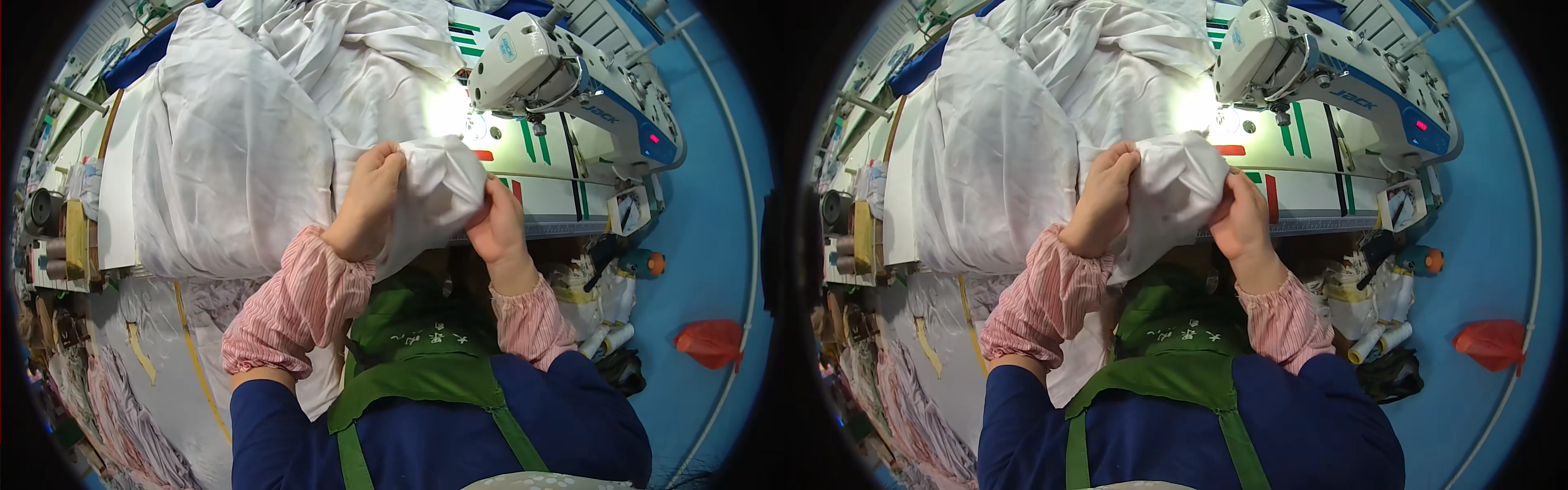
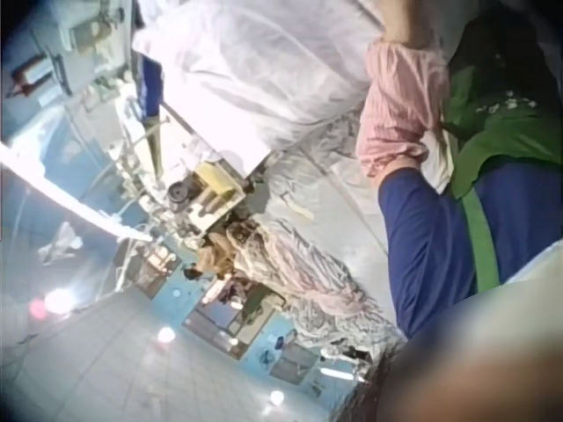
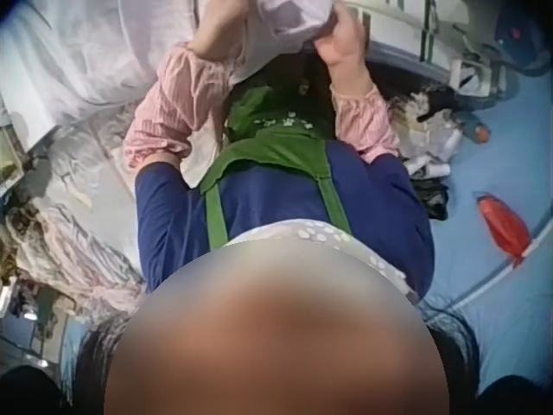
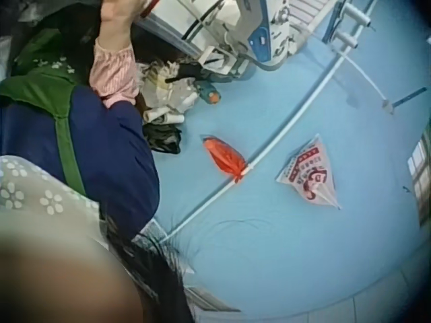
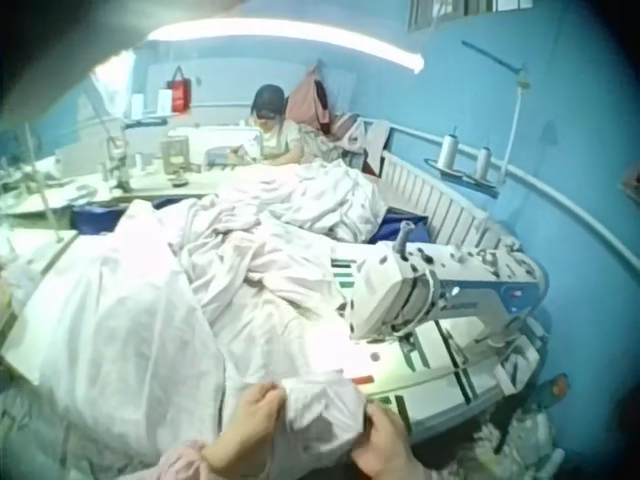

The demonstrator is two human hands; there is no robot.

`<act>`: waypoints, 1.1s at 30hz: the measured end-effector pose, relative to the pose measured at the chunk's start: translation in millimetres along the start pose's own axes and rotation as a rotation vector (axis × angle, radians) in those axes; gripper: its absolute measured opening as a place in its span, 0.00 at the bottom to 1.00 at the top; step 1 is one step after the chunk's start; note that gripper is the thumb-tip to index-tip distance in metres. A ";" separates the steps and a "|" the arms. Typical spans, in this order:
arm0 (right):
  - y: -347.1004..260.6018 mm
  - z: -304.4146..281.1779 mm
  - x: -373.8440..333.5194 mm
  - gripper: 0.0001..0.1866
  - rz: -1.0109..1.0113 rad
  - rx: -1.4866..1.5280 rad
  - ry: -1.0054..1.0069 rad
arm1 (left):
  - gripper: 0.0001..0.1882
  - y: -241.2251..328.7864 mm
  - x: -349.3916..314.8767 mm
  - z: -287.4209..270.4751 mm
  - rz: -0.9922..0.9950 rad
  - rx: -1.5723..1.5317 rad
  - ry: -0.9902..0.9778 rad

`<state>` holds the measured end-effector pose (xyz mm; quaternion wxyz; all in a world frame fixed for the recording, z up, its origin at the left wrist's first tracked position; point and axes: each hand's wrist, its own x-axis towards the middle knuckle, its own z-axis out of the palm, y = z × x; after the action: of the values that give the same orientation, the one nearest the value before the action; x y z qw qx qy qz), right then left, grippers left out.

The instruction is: Sewing white fabric pillowcases using an industrial sewing machine.

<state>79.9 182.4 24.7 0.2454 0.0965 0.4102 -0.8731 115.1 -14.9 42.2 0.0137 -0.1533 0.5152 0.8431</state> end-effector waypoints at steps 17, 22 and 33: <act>-116.2 -156.2 -9.2 0.11 -0.350 -1.136 0.114 | 0.13 148.8 -20.5 -310.3 0.610 1.755 0.521; -144.8 -186.3 -27.4 0.14 -0.515 -1.300 0.533 | 0.13 189.6 -50.2 -359.3 0.629 1.676 0.870; -0.4 -15.8 -17.7 0.31 -1.004 -1.612 -0.098 | 0.26 50.1 -46.4 -86.2 0.934 1.761 0.022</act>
<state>94.4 200.9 21.4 -0.1487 -0.3262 0.8718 -0.3339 171.3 -107.4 61.8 -0.2152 0.1217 0.9657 0.0796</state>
